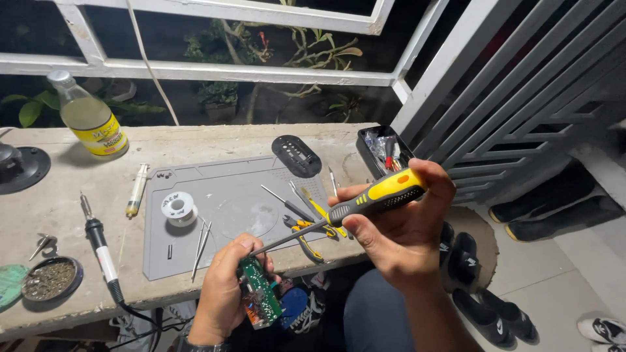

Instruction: Disassembling a plastic electronic casing and removing the internal circuit board using a screwdriver for prying.

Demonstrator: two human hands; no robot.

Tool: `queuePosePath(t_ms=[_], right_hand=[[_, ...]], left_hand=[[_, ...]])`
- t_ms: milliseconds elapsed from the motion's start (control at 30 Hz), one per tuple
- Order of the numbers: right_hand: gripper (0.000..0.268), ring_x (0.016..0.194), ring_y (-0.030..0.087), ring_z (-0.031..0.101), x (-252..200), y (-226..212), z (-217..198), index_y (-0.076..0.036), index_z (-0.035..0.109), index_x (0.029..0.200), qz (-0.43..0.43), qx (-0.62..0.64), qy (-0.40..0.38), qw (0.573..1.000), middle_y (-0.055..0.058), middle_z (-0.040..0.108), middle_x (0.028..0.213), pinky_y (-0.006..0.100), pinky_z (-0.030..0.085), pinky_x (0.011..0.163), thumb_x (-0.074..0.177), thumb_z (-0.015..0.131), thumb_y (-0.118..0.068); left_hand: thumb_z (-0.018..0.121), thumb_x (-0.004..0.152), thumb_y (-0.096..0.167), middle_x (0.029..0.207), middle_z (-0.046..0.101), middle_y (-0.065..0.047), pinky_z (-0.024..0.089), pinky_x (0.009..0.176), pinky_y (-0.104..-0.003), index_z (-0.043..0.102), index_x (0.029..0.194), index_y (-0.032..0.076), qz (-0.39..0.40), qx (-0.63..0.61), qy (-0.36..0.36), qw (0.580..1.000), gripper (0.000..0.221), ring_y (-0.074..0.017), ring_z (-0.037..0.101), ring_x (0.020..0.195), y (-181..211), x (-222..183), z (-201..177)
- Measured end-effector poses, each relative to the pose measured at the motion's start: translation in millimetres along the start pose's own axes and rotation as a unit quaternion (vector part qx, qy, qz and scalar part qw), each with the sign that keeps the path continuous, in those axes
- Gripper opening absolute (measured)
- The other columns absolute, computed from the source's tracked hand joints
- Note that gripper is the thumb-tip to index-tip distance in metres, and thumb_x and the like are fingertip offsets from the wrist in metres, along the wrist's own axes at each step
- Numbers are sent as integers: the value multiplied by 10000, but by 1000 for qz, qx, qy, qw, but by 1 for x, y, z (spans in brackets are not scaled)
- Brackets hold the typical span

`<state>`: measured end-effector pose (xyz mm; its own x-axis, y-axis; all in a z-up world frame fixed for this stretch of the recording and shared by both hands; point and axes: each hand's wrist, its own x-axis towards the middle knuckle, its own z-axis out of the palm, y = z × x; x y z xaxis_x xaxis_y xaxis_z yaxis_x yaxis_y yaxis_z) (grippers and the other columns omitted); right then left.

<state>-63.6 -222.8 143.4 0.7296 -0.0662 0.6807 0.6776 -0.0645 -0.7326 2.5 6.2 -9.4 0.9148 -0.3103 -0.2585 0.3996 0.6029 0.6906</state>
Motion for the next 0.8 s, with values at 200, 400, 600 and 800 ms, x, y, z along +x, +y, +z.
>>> queuePosePath(t_ms=[200, 400, 600, 800], right_hand=[[595, 1163, 235, 852, 17, -24, -63, -141, 619, 1279, -10, -195, -101, 976, 198, 800, 1244, 262, 727, 946, 838, 992, 1], [254, 905, 202, 790, 38, -48, -98, -136, 830, 1193, -35, -405, -376, 832, 50, 794, 1091, 328, 628, 826, 973, 923, -223], [272, 895, 306, 659, 33, -59, -91, -104, 732, 1370, -279, -469, -479, 688, 99, 648, 1112, 431, 592, 746, 1172, 565, -24], [254, 832, 268, 633, 27, -37, -87, -168, 808, 1232, -197, -460, -417, 758, 61, 639, 1027, 380, 553, 688, 1037, 741, -20]], left_hand=[[564, 1114, 178, 709, 696, -206, 526, 456, -413, 679, 865, -10, 1, 165, -22, 986, 333, -302, 658, 550, 13, -4, 4], [610, 1112, 235, 776, 768, -230, 496, 536, -381, 820, 1006, 3, -32, 246, -15, 969, 331, -280, 677, 610, 20, 0, -6], [553, 1088, 292, 914, 697, -19, 456, 943, -344, 756, 872, 91, 42, 369, -48, 927, 358, -183, 641, 934, 16, 3, -7], [533, 1089, 273, 910, 698, -11, 468, 934, -345, 753, 873, 90, 63, 365, -66, 927, 359, -175, 634, 924, 8, 8, -18]])
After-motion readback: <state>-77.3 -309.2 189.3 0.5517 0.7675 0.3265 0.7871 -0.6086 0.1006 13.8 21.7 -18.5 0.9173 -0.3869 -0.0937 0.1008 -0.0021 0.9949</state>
